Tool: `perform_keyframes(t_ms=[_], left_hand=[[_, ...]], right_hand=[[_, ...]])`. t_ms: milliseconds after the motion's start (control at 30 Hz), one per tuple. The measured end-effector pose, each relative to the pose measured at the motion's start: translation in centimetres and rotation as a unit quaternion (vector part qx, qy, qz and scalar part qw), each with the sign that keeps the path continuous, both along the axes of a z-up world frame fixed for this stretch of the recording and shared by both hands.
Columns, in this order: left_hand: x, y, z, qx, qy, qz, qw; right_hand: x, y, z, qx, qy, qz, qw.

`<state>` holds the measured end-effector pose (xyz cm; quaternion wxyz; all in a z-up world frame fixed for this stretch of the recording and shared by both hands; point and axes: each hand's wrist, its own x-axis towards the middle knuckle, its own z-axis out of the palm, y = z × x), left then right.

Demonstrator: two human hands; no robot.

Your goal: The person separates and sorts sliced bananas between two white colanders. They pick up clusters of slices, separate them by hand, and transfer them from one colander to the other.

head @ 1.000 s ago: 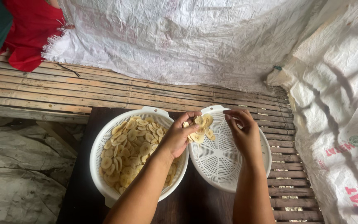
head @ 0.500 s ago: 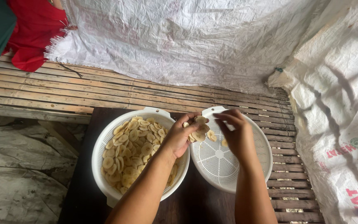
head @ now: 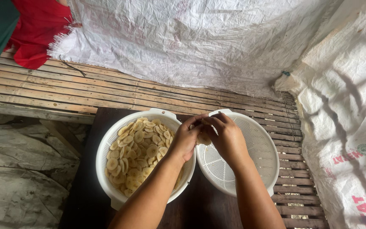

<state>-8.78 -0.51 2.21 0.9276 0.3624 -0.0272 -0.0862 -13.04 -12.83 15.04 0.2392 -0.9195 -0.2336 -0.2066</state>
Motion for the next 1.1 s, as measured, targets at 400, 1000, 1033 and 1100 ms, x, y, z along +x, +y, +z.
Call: perform_keyframes(t_ms=[400,1000,1033,1100], left_hand=[[-0.9,0.5,2.1,-0.018,0.015,-0.07,0.997],[-1.0,1.6,3.4,-0.006,0.031,-0.052,0.998],[-1.0,1.7,3.5,-0.007,0.031,-0.05,0.998],[-0.9,1.5,3.4,-0.011,0.025,-0.049,0.998]], right_hand=[[1.6,-4.3,-1.7,0.126,0.036,-0.027,0.991],[0.7,-6.2,-0.9,0.155,0.04,-0.068,0.985],[0.2,-5.8,-0.5,0.14,0.05,-0.032,0.988],[-0.3,-4.7,-0.1,0.116,0.065,0.038,0.99]])
